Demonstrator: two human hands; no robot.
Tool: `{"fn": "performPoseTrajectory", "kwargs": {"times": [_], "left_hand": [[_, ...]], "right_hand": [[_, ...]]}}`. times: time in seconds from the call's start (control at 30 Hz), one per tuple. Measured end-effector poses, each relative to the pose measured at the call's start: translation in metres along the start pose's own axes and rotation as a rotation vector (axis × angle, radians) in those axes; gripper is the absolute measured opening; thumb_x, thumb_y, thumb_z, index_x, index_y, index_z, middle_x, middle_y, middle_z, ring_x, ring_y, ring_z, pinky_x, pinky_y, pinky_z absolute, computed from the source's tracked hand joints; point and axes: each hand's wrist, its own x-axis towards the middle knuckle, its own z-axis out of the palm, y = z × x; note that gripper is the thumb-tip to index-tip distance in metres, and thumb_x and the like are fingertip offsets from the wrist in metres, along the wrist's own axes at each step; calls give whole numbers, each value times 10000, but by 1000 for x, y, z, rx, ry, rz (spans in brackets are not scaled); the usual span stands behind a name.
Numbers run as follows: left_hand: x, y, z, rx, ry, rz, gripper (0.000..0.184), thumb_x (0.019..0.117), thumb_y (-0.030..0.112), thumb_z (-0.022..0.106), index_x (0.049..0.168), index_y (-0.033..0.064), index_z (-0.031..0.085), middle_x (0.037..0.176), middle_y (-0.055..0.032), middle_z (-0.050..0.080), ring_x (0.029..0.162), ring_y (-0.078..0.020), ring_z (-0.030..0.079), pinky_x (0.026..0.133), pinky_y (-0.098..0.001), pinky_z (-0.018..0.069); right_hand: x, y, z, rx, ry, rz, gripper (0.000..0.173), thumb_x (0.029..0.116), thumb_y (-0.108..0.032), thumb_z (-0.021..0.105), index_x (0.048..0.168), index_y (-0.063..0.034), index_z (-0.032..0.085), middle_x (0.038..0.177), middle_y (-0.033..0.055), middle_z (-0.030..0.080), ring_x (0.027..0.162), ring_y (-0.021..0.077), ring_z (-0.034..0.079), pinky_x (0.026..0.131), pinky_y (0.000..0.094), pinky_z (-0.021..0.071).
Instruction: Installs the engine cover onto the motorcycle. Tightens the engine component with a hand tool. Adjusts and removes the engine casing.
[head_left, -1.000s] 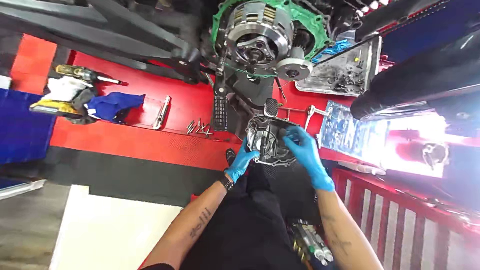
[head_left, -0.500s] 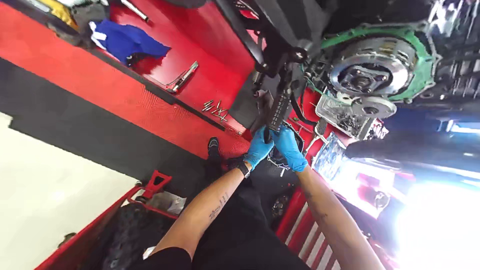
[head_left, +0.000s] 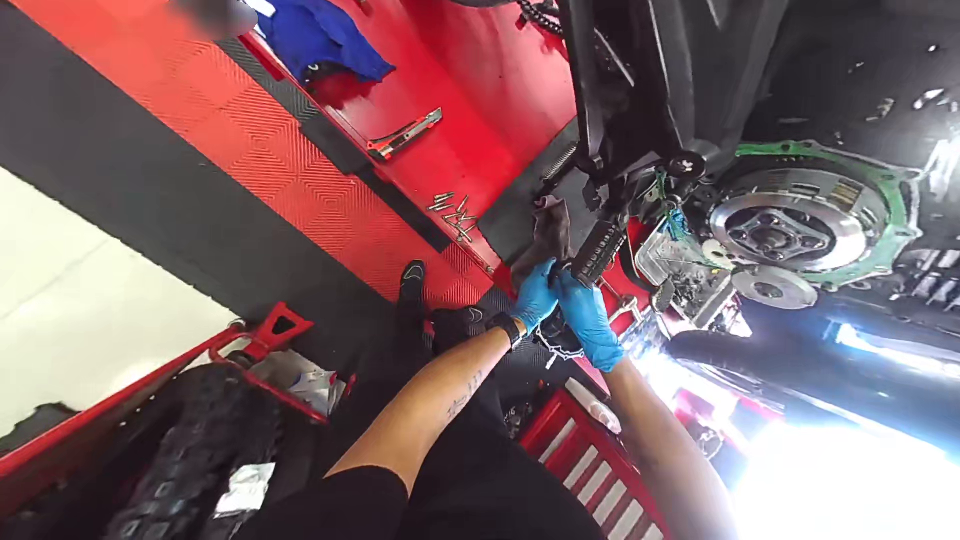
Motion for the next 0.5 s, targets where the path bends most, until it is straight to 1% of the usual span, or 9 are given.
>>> {"fn": "performPoseTrajectory", "kwargs": {"times": [0.13, 0.2, 0.23, 0.3, 0.37, 0.43, 0.5], "left_hand": [[0, -1, 1, -4, -3, -4, 559, 983, 213, 612, 1503, 53, 485, 1443, -153, 586, 1327, -245, 577, 1150, -432, 446], [0, -1, 0, -12, -6, -1, 562, 984, 197, 606, 1509, 48, 475, 1448, -159, 579, 1327, -249, 577, 1149, -432, 445], [0, -2, 0, -16, -13, 0, 572, 979, 184, 607, 1515, 42, 465, 1454, -169, 571, 1330, -258, 572, 1150, -437, 442], [1, -4, 1, -20, -21, -4, 584, 976, 190, 617, 1522, 49, 461, 1457, -168, 569, 1330, -259, 573, 1148, -440, 444], [1, -3, 1, 4, -21, -12, 587, 975, 192, 613, 1527, 66, 458, 1456, -161, 569, 1320, -260, 580, 1134, -449, 459], [0, 0, 0, 8, -15, -17, 578, 976, 162, 596, 1528, 61, 455, 1464, -165, 562, 1330, -266, 573, 1138, -447, 456], [-1, 1, 0, 0, -11, -19, 576, 973, 151, 602, 1524, 61, 461, 1460, -168, 565, 1333, -267, 570, 1143, -446, 451]], "right_hand": [[10, 17, 1, 38, -55, -121, 331, 1028, -290, 526, 1162, -54, 717, 1132, 186, 723, 1063, 336, 709, 935, 519, 562], [13, 20, -3, 61, -101, -134, 338, 1015, -295, 550, 1179, -44, 707, 1162, 193, 714, 1114, 341, 689, 985, 529, 536], [14, 20, -5, 76, -129, -126, 339, 1006, -297, 564, 1169, -35, 704, 1159, 196, 711, 1119, 345, 681, 992, 537, 525], [12, 24, -4, 109, -140, -93, 332, 981, -314, 591, 1113, -33, 711, 1102, 188, 720, 1068, 346, 692, 954, 551, 532], [11, 24, -2, 180, -129, -18, 342, 963, -345, 618, 1099, -50, 725, 1072, 155, 732, 1034, 308, 702, 940, 538, 540], [11, 20, -1, 264, -101, 75, 358, 956, -361, 645, 1126, -56, 720, 1059, 136, 736, 1015, 276, 707, 937, 520, 550], [10, 11, -4, 332, -55, 136, 362, 950, -340, 670, 1150, -43, 717, 1070, 140, 740, 1027, 264, 710, 957, 510, 546]]}}
